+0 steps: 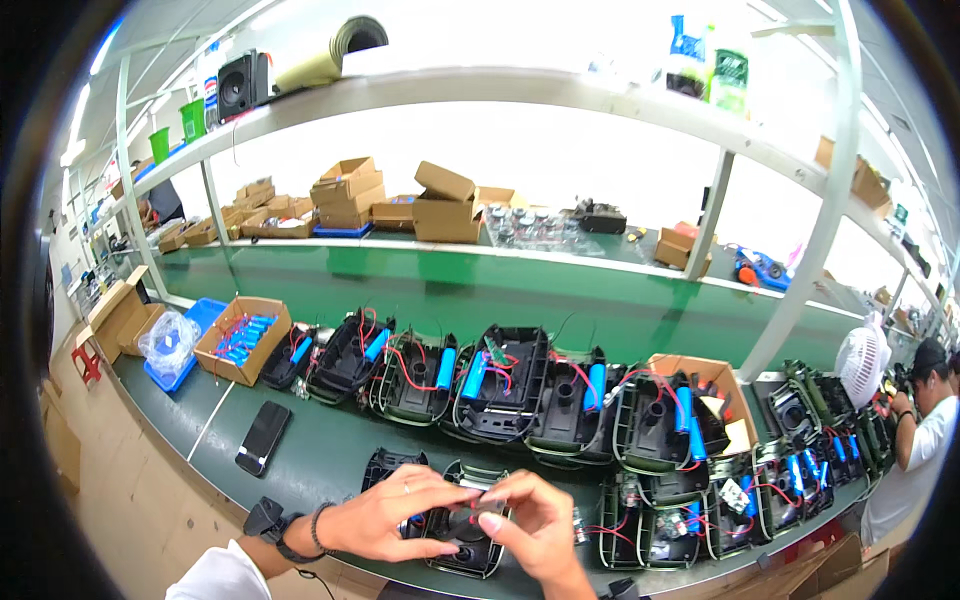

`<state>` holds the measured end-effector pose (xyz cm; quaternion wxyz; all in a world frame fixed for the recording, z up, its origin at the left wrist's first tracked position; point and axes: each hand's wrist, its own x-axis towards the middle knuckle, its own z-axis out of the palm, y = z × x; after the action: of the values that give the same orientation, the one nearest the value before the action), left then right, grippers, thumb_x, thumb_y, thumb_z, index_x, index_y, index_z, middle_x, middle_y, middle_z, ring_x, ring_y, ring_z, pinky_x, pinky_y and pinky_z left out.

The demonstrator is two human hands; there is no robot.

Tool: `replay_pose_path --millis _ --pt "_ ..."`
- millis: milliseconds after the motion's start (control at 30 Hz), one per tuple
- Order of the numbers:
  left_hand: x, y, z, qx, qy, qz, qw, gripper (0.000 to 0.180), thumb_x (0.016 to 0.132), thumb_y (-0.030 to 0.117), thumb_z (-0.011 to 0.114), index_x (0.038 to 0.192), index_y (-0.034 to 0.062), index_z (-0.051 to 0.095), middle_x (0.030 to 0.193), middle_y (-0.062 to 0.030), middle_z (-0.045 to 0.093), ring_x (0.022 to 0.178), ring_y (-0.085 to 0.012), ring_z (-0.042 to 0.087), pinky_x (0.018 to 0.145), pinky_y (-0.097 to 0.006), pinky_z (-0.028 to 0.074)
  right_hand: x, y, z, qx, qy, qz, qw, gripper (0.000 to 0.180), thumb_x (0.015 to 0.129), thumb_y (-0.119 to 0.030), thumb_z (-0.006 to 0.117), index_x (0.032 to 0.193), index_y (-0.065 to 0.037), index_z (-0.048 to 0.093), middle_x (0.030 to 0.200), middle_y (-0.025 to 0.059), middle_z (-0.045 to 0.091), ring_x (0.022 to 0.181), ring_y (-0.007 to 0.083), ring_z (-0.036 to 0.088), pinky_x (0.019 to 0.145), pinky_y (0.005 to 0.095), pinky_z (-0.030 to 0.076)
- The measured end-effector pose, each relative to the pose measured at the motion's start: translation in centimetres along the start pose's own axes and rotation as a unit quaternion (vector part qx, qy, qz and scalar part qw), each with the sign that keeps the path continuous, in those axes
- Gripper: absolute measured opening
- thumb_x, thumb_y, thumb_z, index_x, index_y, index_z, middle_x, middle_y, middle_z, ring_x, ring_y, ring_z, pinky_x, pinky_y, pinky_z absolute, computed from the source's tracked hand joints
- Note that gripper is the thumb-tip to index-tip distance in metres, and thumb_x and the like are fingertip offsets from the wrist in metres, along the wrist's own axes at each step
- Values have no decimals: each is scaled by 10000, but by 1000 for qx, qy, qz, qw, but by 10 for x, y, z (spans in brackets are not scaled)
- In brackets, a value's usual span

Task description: The person is assembling electronic components, specifically connecting wires and installing circuit boards into green plastic housings.

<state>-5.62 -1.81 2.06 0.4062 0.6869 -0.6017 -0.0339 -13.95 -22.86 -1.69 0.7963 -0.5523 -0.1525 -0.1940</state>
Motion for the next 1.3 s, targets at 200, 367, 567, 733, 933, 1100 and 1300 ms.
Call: replay_pose_path --millis 200,367,567,733,933,1100,1300 --pt "-50 83 39 -137 24 -55 989 720 772 275 839 1327 12 463 1040 -140 604 929 -299 631 820 -385 510 -109 -15 45 12 84 63 994 209 859 -84 744 979 -19 586 980 74 601 895 143 595 800 263 481" --pt "-86 109 102 -313 69 -157 934 402 891 187 740 1193 10 543 886 -76 592 742 -182 565 691 -302 483 -179 -5 45 -24 184 106 977 247 843 -133 751 978 1 595 901 112 645 789 152 627 687 277 516" --pt "-125 93 180 -340 156 -218 902 885 694 283 923 1329 3 374 937 -24 456 767 -111 424 688 -261 435 -233 -8 71 -142 215 185 948 199 955 -96 646 1102 13 569 980 66 625 894 104 594 763 251 493" --pt "-129 98 174 -299 24 -189 935 966 716 315 904 1429 3 332 1087 -78 446 864 -133 441 760 -276 441 -275 -19 86 -212 208 260 919 302 1059 -234 462 975 15 611 785 52 633 710 101 578 657 269 473" --pt "-135 91 193 -441 -59 -252 859 336 1053 133 454 1359 -6 463 999 -71 558 854 -141 569 698 -300 477 -295 -26 77 -228 300 250 892 356 1073 -223 425 788 -24 502 652 12 519 597 79 462 567 245 391" --pt "-96 83 203 -341 -194 -181 902 302 1065 267 426 1114 22 596 758 -107 607 702 -240 630 686 -364 508 -306 -39 62 -214 389 234 865 296 1037 -229 511 799 -53 515 674 6 499 600 90 450 550 266 367" --pt "-27 114 222 -256 -207 -159 931 248 1035 150 444 983 -21 616 860 -182 637 730 -350 614 663 -375 474 -306 -42 36 -264 472 160 826 396 1070 -278 424 784 -18 510 605 7 445 546 111 407 511 291 323"
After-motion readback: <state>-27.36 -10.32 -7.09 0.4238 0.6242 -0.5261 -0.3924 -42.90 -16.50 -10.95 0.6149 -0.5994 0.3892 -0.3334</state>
